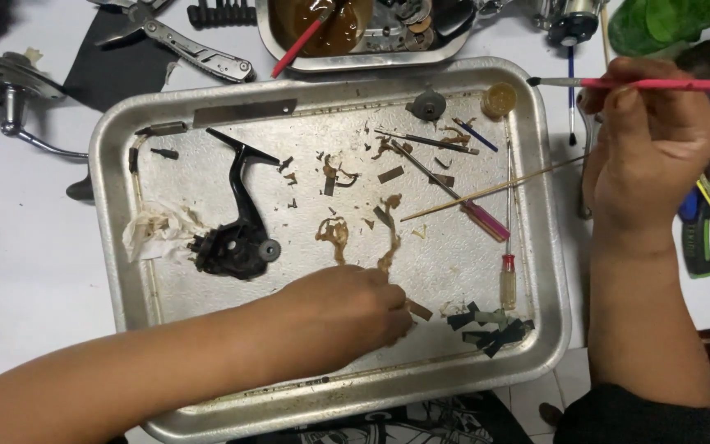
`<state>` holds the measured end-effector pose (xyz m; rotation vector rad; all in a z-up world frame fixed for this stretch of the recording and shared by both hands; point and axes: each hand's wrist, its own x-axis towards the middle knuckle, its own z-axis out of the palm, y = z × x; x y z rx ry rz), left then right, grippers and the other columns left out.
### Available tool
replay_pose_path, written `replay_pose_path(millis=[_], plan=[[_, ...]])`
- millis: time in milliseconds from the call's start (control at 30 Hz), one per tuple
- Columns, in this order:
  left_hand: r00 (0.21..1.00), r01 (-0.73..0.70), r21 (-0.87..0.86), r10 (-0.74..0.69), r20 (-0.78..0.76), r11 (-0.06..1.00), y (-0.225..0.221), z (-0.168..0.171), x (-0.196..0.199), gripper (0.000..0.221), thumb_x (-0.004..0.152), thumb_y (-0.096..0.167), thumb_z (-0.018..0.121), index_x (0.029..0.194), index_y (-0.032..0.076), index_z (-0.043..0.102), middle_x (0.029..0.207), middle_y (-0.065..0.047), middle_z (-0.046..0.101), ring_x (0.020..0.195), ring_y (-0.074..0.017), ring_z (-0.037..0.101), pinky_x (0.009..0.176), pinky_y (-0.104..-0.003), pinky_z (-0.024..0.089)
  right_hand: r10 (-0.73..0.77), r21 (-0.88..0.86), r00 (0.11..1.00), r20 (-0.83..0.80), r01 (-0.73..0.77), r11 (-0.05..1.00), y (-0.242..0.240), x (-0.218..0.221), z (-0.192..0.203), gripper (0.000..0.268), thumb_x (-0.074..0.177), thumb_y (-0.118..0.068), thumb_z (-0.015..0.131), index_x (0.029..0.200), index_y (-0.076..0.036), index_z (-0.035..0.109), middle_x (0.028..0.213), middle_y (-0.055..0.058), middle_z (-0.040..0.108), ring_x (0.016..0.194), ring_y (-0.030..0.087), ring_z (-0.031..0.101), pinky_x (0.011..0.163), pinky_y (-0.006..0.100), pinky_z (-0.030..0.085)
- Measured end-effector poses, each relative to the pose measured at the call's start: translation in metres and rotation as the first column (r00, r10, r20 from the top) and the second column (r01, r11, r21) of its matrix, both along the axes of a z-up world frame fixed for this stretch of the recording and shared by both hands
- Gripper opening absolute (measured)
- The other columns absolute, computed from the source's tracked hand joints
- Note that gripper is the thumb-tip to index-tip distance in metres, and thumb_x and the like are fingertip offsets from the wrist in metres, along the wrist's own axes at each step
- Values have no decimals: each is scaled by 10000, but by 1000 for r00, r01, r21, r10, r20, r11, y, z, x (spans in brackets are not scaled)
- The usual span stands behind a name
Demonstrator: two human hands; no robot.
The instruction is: Assembling and lubricating the internal components of a fishing reel body using a brush and small parts.
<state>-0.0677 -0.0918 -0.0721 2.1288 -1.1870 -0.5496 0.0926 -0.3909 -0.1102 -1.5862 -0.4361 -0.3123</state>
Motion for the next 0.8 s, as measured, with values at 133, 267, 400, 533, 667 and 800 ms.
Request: replay_pose_path(millis=[133,267,400,533,667,800], plan=[[998,-41,-187,49,35,981,13,29,11,114,972,72,616,942,69,726,817,-87,666,701,-307,633,561,-442,508,-13,-27,1000,20,14,1000,1,3,-3,294,1121,-253,711,1261,-5,640,1179,122,634,1026,251,648,923,340,576],[970,-192,-80,202,135,978,39,51,30,187,903,-60,649,1076,-10,702,917,-138,715,815,-291,709,757,-410,629,-37,-44,999,20,38,998,0,6,-8,315,1120,-263,711,1254,14,640,1164,131,624,1029,276,644,946,376,566],[899,-341,70,303,316,937,50,24,54,309,883,21,729,1192,22,712,1098,-206,732,945,-324,703,802,-386,646,-27,-43,999,19,28,999,-2,10,-13,330,1111,-260,724,1256,25,645,1166,140,631,1011,257,638,926,351,573],[890,-336,196,242,387,921,46,0,70,121,856,18,657,967,65,667,878,-81,666,842,-293,580,711,-439,503,-45,-47,999,20,46,998,-1,8,-13,286,1120,-227,705,1248,18,628,1176,149,636,1036,274,643,945,370,573],[873,-305,173,202,443,937,46,-10,71,80,841,37,660,832,97,608,790,-62,618,811,-300,568,686,-448,485,-71,-101,997,40,75,992,4,4,-3,223,1136,-153,664,1226,49,634,1154,156,640,1011,265,650,928,353,577],[907,-266,197,176,383,944,42,-1,67,97,829,73,699,802,117,617,787,-34,644,816,-288,582,709,-443,489,-99,-169,995,26,102,980,11,0,10,243,1124,-166,664,1226,53,633,1152,144,616,1026,232,640,916,301,549]])
